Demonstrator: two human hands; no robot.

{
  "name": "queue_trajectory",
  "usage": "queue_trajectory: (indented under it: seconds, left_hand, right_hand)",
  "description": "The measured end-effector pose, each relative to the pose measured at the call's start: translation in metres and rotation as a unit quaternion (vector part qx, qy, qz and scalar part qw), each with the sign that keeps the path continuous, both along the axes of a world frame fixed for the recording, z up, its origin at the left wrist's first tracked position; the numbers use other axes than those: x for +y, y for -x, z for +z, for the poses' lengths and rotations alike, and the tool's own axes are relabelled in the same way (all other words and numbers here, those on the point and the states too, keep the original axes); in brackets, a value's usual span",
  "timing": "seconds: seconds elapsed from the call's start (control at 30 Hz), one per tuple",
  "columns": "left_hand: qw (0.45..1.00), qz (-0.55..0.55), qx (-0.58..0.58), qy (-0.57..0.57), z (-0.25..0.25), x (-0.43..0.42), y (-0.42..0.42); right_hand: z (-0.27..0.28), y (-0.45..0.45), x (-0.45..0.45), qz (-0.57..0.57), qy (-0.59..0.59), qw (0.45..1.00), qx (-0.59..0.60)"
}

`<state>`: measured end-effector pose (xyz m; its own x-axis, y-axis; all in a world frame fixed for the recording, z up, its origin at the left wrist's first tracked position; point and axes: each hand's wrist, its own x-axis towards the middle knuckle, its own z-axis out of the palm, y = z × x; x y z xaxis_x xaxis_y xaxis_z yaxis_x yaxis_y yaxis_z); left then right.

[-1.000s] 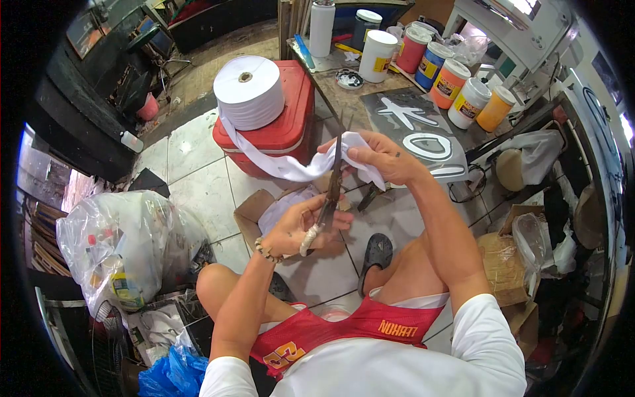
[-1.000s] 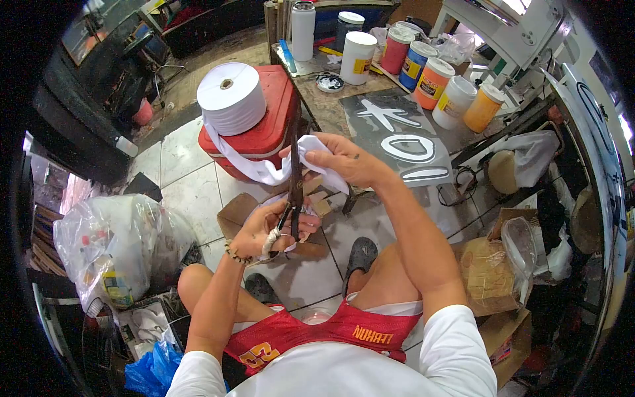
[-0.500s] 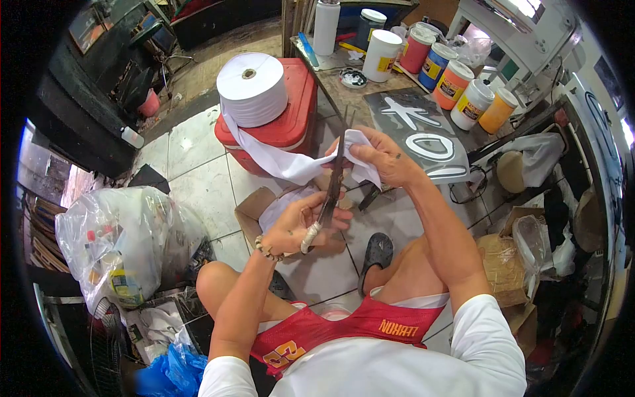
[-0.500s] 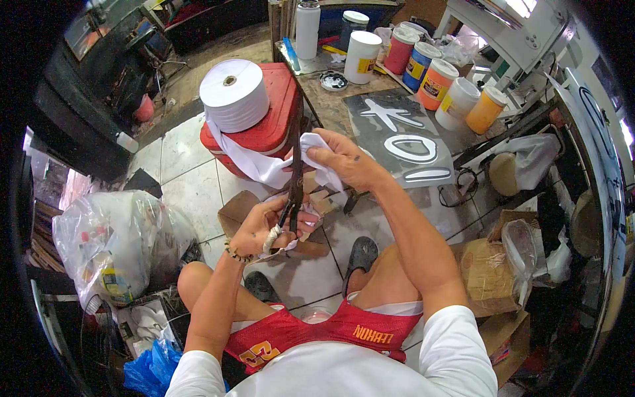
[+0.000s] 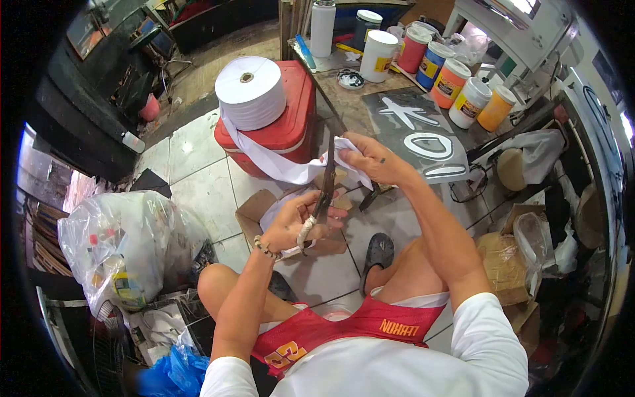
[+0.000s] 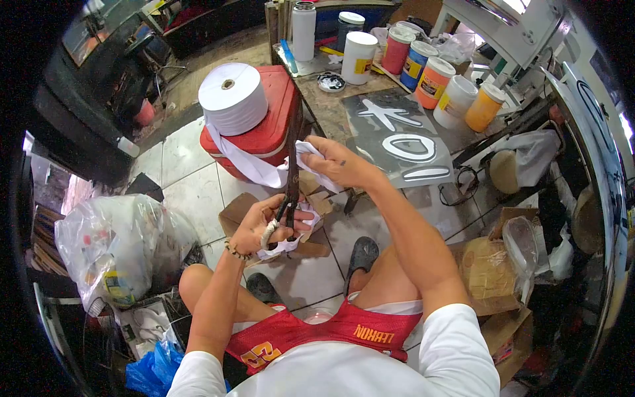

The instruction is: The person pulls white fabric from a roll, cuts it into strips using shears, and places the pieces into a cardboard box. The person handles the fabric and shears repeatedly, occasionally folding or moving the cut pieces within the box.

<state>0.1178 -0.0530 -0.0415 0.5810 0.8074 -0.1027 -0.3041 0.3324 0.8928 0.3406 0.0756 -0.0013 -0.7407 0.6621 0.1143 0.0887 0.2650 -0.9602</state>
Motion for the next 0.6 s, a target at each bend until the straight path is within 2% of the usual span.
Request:
queue_trajectory:
  seconds: [0.07,0.13,0.17,0.3,0.4,0.47,0.5,0.53,0.6]
  left_hand:
    - [0.996,0.031,0.008,-0.081,-0.005,-0.001,-0.005]
    - [0.993,0.065,-0.007,-0.096,-0.013,0.001,-0.01]
    - [0.989,0.099,-0.021,-0.112,-0.015,0.001,-0.011]
    - [0.996,0.065,0.043,-0.048,-0.003,0.003,0.003]
    - [0.991,0.121,0.056,-0.015,0.019,0.005,0.016]
    - [0.985,0.154,0.036,-0.07,0.015,0.006,0.025]
    - [0.982,0.17,0.018,-0.083,0.019,0.006,0.029]
    - [0.978,0.187,0.004,-0.09,0.021,0.007,0.033]
    - [0.966,0.236,0.014,-0.103,0.019,0.009,0.043]
  right_hand:
    - [0.0,0.001,-0.001,0.006,-0.01,1.0,-0.013]
    - [-0.002,0.005,-0.006,0.035,0.019,0.998,-0.042]
    - [-0.006,0.007,-0.007,0.041,0.044,0.998,-0.015]
    - [-0.015,0.008,-0.001,0.04,0.013,0.999,0.0]
    - [-0.022,0.008,-0.002,0.049,0.044,0.997,-0.037]
    - [-0.022,0.013,-0.001,0.026,-0.046,0.995,-0.079]
    - [-0.035,0.019,0.003,0.014,-0.071,0.997,-0.031]
    - [-0.037,0.026,0.003,0.018,-0.064,0.997,-0.031]
    - [-0.041,0.04,0.002,-0.003,-0.185,0.983,-0.002]
